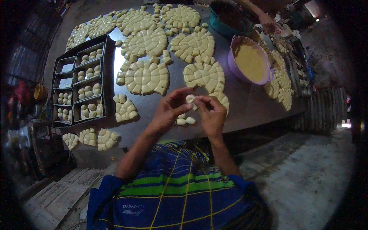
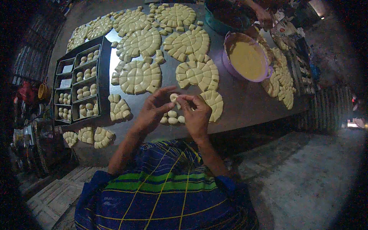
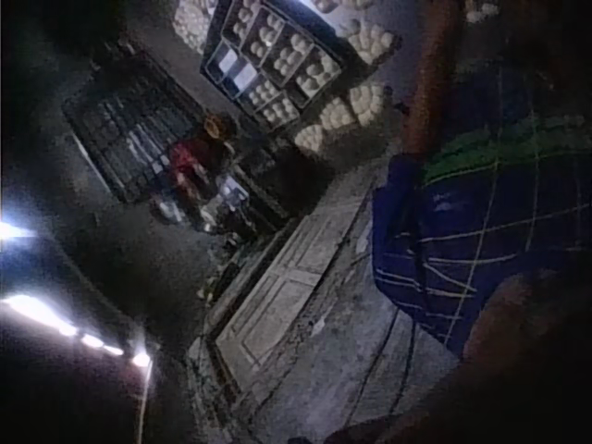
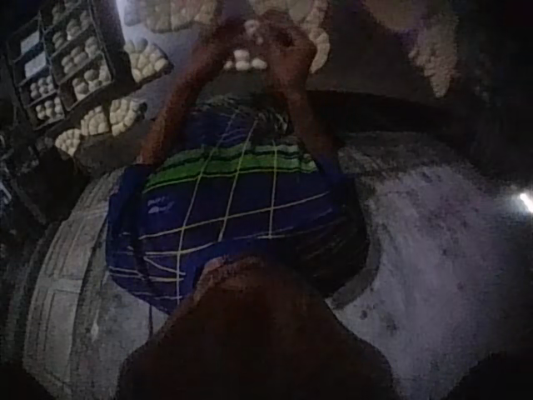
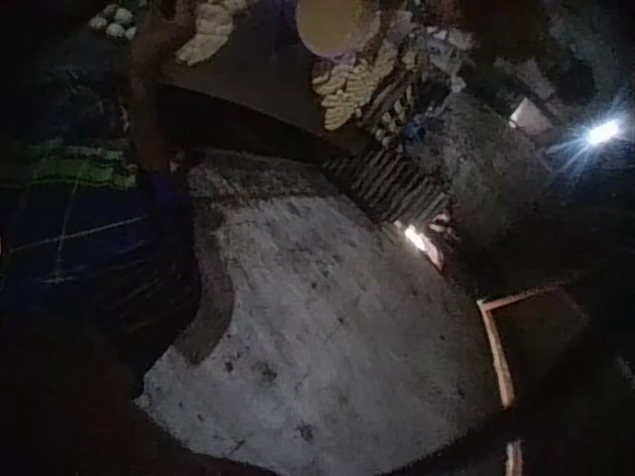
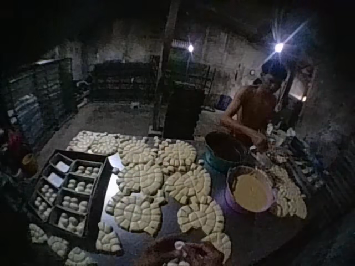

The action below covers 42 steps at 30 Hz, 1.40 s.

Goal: The person prepares pieces of dough by adding a dark filling from a bowl, rolling them into spheres by hand, and arranging them into metal baking tins.

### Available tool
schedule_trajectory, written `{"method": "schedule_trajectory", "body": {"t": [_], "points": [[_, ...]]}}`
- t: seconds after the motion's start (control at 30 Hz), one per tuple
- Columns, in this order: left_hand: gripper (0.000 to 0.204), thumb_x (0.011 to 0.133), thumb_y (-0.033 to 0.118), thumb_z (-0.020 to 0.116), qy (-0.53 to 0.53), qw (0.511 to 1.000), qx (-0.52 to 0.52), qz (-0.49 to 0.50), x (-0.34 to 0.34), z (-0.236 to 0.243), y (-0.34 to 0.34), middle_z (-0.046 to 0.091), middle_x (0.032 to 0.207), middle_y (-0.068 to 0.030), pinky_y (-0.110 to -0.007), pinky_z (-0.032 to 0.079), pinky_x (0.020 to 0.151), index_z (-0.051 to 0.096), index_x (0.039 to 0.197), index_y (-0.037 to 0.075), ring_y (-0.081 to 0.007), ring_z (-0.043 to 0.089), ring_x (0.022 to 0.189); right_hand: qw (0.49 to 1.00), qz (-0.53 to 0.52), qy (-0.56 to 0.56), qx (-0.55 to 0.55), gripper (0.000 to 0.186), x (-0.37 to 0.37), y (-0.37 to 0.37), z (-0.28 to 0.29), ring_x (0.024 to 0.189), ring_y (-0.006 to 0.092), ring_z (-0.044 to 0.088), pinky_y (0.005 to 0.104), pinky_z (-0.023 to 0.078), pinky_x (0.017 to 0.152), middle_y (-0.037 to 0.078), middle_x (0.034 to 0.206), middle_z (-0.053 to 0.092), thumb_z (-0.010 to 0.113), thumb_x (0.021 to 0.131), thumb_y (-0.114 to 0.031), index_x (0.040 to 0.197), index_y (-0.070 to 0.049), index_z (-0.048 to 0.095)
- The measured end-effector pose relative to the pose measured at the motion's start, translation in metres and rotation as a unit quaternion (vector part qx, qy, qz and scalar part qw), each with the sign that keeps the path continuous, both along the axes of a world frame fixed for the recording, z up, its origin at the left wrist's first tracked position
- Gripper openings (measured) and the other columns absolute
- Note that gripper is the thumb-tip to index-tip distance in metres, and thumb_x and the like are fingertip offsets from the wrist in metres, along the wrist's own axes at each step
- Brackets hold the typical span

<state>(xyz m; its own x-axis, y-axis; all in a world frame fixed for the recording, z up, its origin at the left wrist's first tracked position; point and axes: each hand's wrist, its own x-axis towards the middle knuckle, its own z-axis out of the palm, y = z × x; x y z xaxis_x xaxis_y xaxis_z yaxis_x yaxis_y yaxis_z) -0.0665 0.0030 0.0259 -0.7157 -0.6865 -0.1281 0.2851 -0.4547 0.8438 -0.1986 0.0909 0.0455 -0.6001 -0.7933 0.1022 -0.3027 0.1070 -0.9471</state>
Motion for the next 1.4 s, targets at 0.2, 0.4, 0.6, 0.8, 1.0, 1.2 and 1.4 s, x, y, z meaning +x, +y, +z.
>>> {"method": "schedule_trajectory", "body": {"t": [0.2,0.4,0.6,0.8,1.0,1.2,1.4], "points": [[0.029,0.094,0.015,0.065,-0.031,0.997,0.058,0.051,-0.001,-0.018,0.006,0.068,0.107,-0.0067,-0.032,0.052,0.088,0.063,0.118,0.000,-0.0157,0.064,0.096,0.984,0.069,0.147,-0.072,0.030,0.007,0.004,0.000,0.095,0.0221,0.065,0.0353,0.054,0.083,0.007,0.105,0.068,0.073,0.079,0.000,0.108,-0.006,0.071],[0.026,0.095,0.016,0.063,-0.075,0.995,0.061,0.018,0.003,-0.008,0.004,0.069,0.106,-0.0085,-0.032,0.054,0.083,0.065,0.115,-0.001,-0.0157,0.066,0.095,0.913,0.148,0.369,-0.096,0.039,-0.013,0.006,-0.014,0.096,0.0264,0.063,0.0347,0.053,0.083,0.007,0.100,0.067,0.075,0.077,-0.004,0.115,-0.009,0.069],[0.027,0.096,0.020,0.063,-0.099,0.977,-0.186,0.024,0.008,-0.015,0.006,0.070,0.099,-0.0091,-0.030,0.053,0.080,0.067,0.111,-0.002,-0.0153,0.065,0.092,0.989,0.066,0.135,-0.003,0.032,-0.003,0.004,0.005,0.087,0.0212,0.064,0.0324,0.053,0.076,0.010,0.096,0.067,0.078,0.080,-0.012,0.110,-0.006,0.070],[0.023,0.092,0.017,0.068,-0.136,0.977,-0.161,-0.015,0.009,-0.006,0.005,0.071,0.097,-0.0081,-0.030,0.050,0.081,0.068,0.103,-0.002,-0.0143,0.063,0.088,0.993,0.112,0.014,0.039,0.018,-0.020,0.002,-0.012,0.092,0.0190,0.070,0.0301,0.055,0.080,0.014,0.106,0.071,0.074,0.085,-0.012,0.099,-0.002,0.075],[0.020,0.090,0.016,0.070,-0.134,0.972,-0.192,-0.004,0.006,-0.017,0.006,0.070,0.100,-0.0107,-0.032,0.051,0.086,0.067,0.099,-0.001,-0.0159,0.064,0.095,0.987,0.140,-0.015,0.076,0.019,-0.034,0.009,-0.014,0.093,0.0196,0.069,0.0307,0.053,0.083,0.015,0.109,0.072,0.069,0.088,-0.016,0.095,0.000,0.076],[0.034,0.091,0.002,0.062,-0.026,0.982,-0.185,-0.022,0.000,-0.029,0.014,0.066,0.107,-0.0107,-0.032,0.053,0.085,0.050,0.122,0.003,-0.0174,0.063,0.103,0.963,0.133,-0.225,0.066,0.031,-0.041,0.019,-0.031,0.095,0.0191,0.068,0.0305,0.053,0.086,0.014,0.104,0.070,0.077,0.079,-0.006,0.108,0.000,0.069],[0.057,0.087,-0.005,0.063,0.026,0.993,-0.032,-0.114,-0.003,-0.019,0.015,0.065,0.114,-0.0110,-0.034,0.051,0.093,0.038,0.136,0.008,-0.0210,0.061,0.110,0.955,0.185,-0.213,0.093,0.041,-0.053,0.024,-0.021,0.098,0.0186,0.067,0.0307,0.054,0.085,0.011,0.104,0.069,0.078,0.078,-0.002,0.116,0.000,0.064]]}}
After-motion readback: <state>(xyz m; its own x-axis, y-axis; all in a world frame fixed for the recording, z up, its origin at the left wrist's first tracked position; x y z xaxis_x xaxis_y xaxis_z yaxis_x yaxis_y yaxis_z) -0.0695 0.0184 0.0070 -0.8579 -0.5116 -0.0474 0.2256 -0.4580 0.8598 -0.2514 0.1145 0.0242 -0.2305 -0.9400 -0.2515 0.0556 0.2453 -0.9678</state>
